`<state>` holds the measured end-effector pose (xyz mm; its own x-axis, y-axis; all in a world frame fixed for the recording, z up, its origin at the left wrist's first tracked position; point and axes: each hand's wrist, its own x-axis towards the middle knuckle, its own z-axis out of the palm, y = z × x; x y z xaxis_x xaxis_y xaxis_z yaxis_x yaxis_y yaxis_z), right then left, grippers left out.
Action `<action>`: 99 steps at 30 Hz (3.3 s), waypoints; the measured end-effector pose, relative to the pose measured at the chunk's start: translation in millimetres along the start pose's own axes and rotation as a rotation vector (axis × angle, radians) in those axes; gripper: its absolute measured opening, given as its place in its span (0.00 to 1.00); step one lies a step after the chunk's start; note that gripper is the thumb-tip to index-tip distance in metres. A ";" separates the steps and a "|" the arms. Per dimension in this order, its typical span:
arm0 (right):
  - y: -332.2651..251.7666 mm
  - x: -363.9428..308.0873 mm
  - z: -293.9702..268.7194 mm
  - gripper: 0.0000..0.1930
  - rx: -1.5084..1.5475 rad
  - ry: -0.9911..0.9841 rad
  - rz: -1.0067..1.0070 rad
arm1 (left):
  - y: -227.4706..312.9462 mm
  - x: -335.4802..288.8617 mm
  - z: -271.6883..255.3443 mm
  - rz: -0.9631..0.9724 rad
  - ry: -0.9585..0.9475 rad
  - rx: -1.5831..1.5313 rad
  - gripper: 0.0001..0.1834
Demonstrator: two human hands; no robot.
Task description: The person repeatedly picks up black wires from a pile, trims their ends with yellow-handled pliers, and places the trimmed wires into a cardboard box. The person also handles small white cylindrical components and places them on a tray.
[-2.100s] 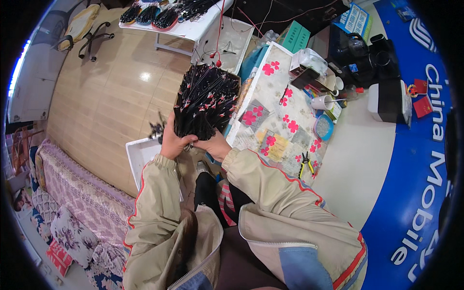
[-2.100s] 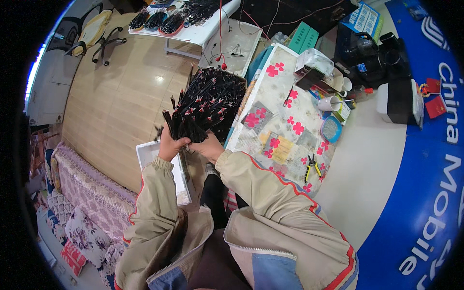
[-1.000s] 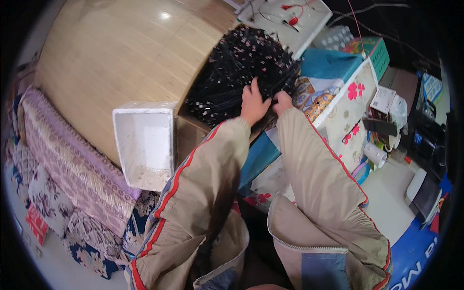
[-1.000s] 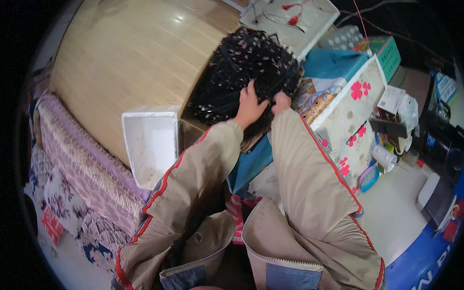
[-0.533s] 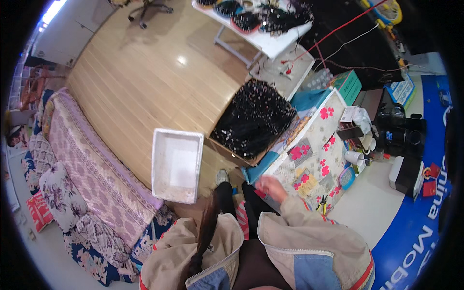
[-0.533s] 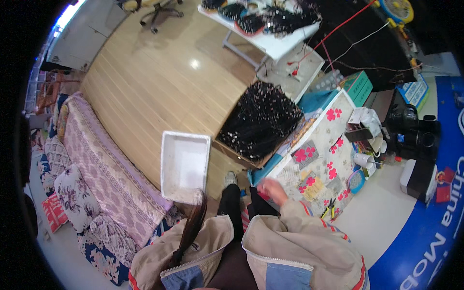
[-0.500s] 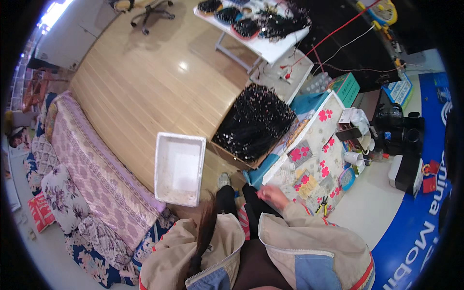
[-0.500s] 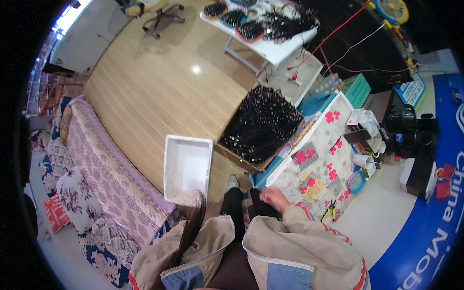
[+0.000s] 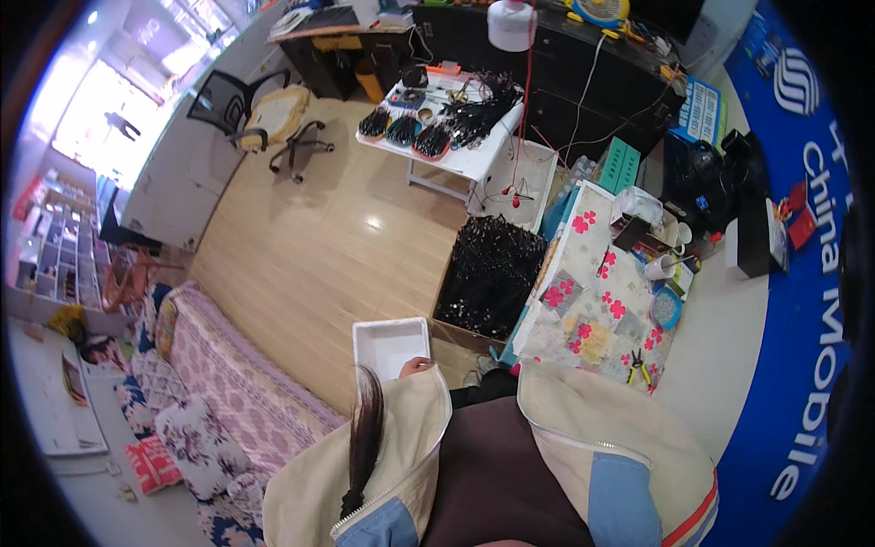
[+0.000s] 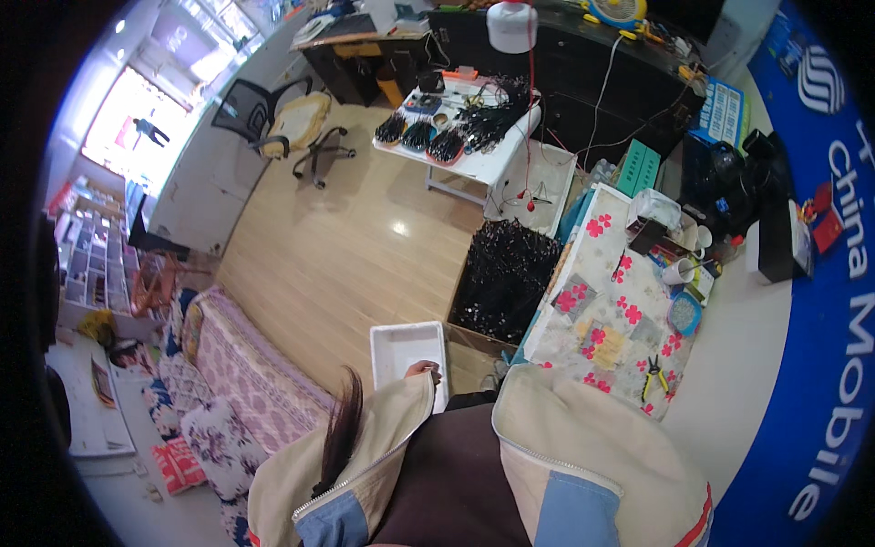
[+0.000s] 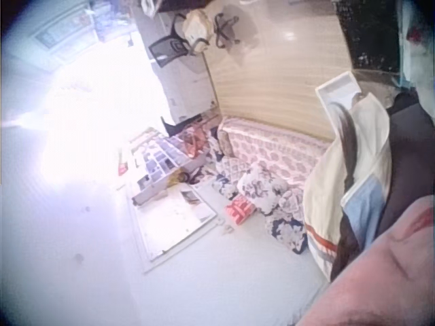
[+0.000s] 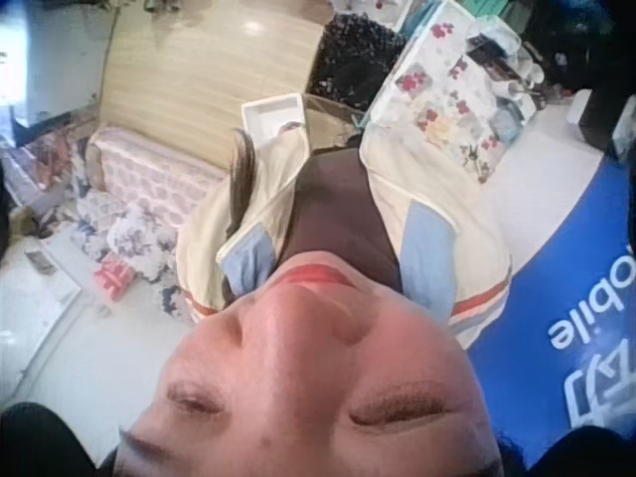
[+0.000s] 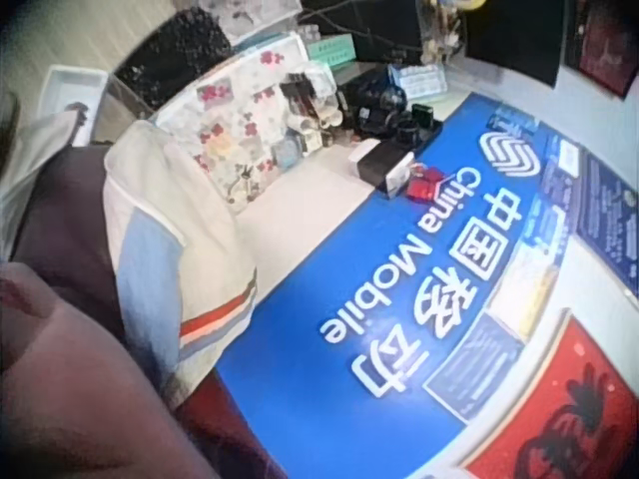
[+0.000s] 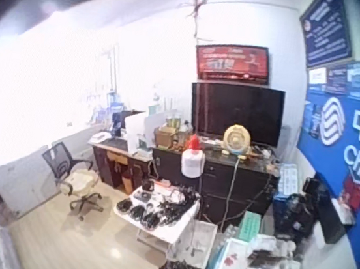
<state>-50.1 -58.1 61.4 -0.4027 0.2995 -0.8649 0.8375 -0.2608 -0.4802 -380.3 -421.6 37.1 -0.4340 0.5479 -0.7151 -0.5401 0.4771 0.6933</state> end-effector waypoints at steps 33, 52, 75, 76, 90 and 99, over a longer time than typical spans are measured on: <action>361.7 -211.4 534.1 0.39 0.932 0.972 0.997 | -7.7 -64.8 -181.7 -0.091 -0.554 1.053 0.14; 412.7 -132.4 415.3 0.30 1.528 1.191 0.329 | -7.8 -168.4 -276.7 -0.197 -0.282 1.101 0.15; 31.4 -170.7 516.6 0.06 1.026 0.734 0.240 | -122.6 -165.5 -169.7 -1.199 -0.492 0.046 0.24; 1.2 -166.7 517.9 0.06 0.998 0.748 0.224 | -113.4 -166.0 -182.4 -1.271 -0.439 0.007 0.27; -279.4 -43.4 578.6 0.19 0.944 0.371 -0.201 | 47.3 -108.4 -298.6 -0.552 0.096 -1.260 0.21; -374.2 85.3 609.4 0.09 1.012 0.410 -0.224 | 100.8 65.5 -389.9 -0.416 0.008 -1.024 0.22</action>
<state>-622.9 -494.2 78.4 -0.1975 0.6651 -0.7202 -0.0014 -0.7349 -0.6782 -744.4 -605.5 25.5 -0.0828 0.4709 -0.8783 -0.9848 -0.1738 -0.0004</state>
